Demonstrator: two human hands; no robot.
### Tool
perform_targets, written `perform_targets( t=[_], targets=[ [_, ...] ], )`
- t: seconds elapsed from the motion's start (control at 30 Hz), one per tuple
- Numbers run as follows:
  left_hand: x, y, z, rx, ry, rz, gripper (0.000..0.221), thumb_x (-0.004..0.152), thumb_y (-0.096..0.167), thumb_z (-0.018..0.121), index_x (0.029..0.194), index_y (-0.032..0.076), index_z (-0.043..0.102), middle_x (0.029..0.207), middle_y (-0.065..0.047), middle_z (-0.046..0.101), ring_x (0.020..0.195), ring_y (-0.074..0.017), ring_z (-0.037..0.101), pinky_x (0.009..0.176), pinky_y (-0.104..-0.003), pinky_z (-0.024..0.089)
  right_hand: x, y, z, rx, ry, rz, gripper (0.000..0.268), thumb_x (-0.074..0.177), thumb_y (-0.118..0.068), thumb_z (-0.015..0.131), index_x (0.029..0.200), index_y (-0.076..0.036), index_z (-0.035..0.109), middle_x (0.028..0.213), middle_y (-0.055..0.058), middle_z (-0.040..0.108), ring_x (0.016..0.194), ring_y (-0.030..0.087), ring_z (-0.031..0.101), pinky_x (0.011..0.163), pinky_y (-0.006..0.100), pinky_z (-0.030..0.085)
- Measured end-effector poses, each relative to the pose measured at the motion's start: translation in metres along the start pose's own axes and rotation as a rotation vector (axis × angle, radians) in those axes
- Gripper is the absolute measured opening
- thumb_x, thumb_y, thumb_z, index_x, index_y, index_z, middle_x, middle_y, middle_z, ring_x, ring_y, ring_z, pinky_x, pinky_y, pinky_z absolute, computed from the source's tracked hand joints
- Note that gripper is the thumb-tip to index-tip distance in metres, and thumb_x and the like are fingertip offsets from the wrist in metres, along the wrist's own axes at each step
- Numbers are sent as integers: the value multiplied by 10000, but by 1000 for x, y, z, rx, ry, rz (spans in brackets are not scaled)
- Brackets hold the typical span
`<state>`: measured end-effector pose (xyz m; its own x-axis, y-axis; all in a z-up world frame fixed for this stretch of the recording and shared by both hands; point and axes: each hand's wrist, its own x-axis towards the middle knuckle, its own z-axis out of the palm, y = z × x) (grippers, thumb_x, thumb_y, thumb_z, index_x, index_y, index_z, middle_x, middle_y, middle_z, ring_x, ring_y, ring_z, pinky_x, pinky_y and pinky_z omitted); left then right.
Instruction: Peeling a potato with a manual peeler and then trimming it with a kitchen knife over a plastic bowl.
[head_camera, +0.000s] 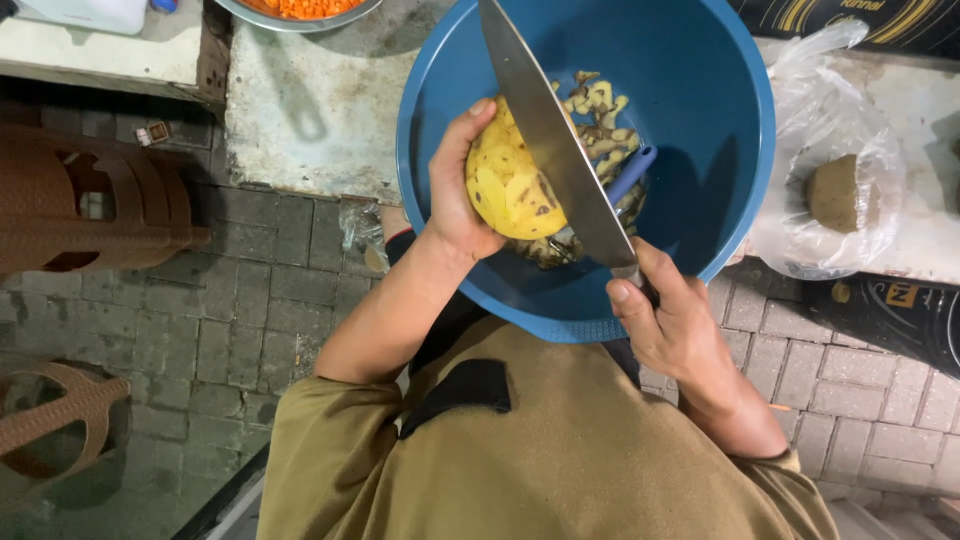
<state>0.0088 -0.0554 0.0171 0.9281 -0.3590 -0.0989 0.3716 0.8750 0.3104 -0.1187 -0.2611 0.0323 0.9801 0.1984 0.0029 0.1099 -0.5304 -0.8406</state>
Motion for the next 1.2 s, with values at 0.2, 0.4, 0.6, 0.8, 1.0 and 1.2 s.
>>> perform_targets(
  t=[0.2,0.4,0.6,0.8,1.0,1.2],
  targets=[
    [1,0,-10,-18,65,8,287,936,282,606,1040,27,689,992,-135,720,918,-280,685,841,-383,539,13,-8,-1,32,-30,82,472,1000,-332,460,1382,-55,475,612,-39,532,474,93,504,510,239,465],
    [5,-5,-41,-89,296,-51,369,854,321,727,1080,38,659,1056,-194,690,954,-322,668,936,-468,507,24,-25,-13,162,46,-124,295,947,-102,565,1209,31,587,484,54,577,376,185,574,387,321,470],
    [5,3,-33,-116,317,-30,383,859,329,712,1101,39,647,1065,-190,682,939,-315,653,934,-451,515,26,-15,-5,156,16,-83,290,919,-137,626,1181,-14,612,481,19,582,394,177,585,404,334,479],
    [6,8,-32,-59,263,1,395,858,360,722,1095,50,659,1045,-178,693,923,-306,675,919,-461,527,23,-16,2,77,59,-54,339,949,-165,604,1237,11,574,522,87,610,444,243,618,448,366,484],
    [3,6,-25,-72,287,-37,359,839,312,737,1047,28,670,1019,-212,700,902,-330,679,906,-464,526,27,-27,-18,21,-49,96,329,915,-191,641,1219,-68,621,484,59,607,419,228,606,460,370,505],
    [0,11,-13,53,12,110,275,946,282,589,1014,29,670,988,-138,702,932,-280,667,852,-383,525,28,-14,4,-39,-129,133,430,988,-333,461,1337,-82,448,662,-34,581,557,183,559,617,318,475]
  ],
)
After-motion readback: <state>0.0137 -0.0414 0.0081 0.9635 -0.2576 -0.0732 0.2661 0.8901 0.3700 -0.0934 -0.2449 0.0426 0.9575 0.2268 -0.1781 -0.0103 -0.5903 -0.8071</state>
